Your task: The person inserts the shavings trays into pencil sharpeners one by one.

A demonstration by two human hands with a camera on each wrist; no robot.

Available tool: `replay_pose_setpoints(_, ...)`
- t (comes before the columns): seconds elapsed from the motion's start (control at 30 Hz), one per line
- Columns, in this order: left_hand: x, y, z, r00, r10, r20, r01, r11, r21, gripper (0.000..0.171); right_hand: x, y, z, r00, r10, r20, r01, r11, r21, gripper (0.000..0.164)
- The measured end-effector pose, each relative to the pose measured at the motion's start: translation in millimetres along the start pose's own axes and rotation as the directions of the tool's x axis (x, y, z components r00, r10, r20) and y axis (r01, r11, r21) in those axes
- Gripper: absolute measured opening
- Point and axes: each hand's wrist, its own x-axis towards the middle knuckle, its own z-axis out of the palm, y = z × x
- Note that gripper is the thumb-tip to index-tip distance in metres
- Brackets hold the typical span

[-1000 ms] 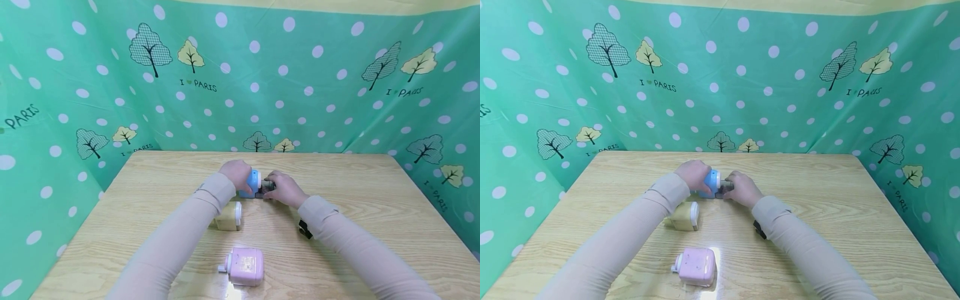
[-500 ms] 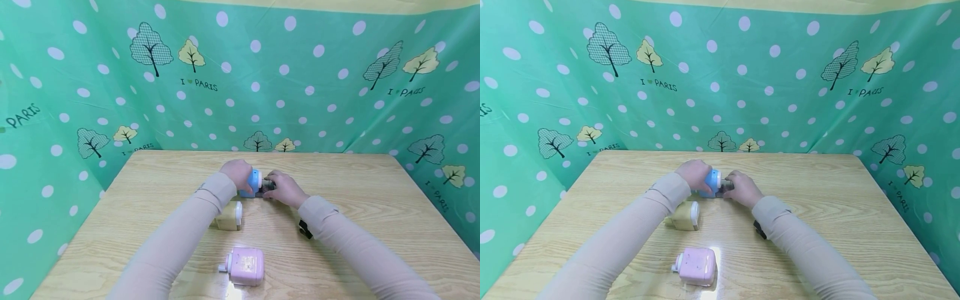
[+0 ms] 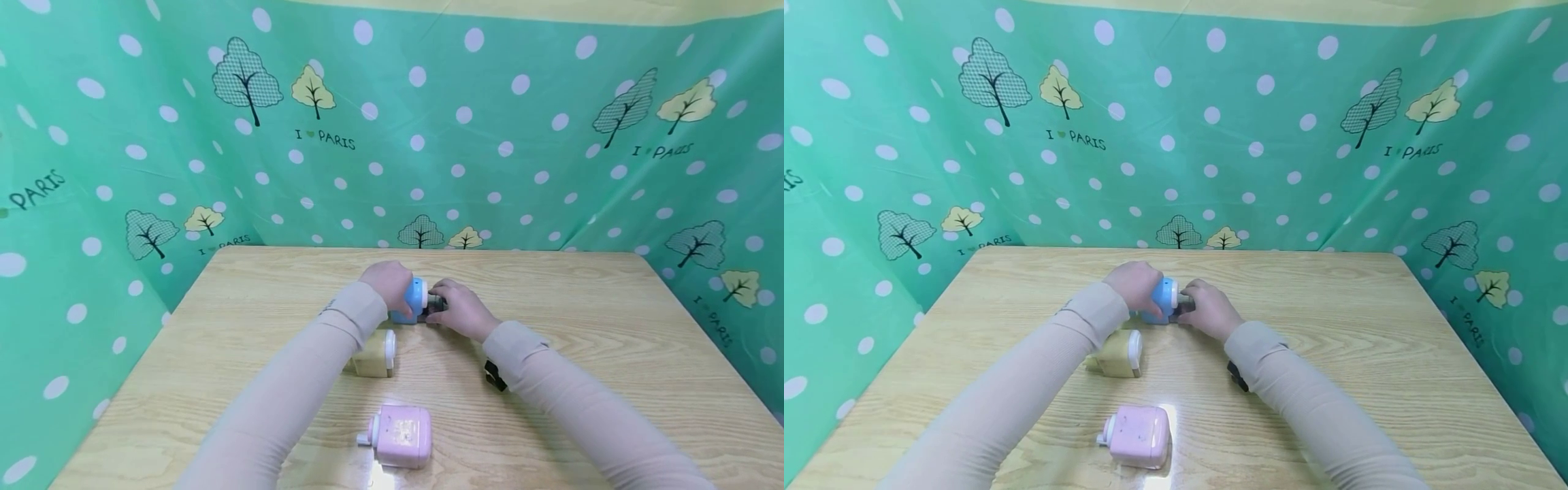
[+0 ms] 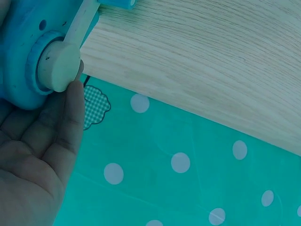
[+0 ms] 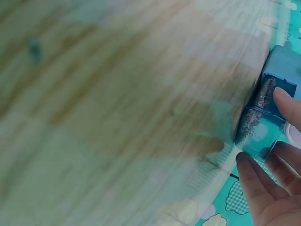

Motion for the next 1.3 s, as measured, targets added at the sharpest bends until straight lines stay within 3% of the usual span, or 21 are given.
replay_pose_setpoints(0.7, 1.0, -0.6, -0.2, 1.000, -0.006, 0.011, 0.006, 1.000, -0.011, 0.057, -5, 11, -6, 0.995, 0.092, 0.041, -0.098, 0.974, 0.202, 0.080)
replay_pose_setpoints(1.3, 0.4, -0.9, -0.2, 1.000, -0.005, 0.006, 0.005, 1.000, -0.009, 0.057, -3, 18, -7, 0.993, 0.094, 0.071, -0.107, 0.970, 0.216, 0.079)
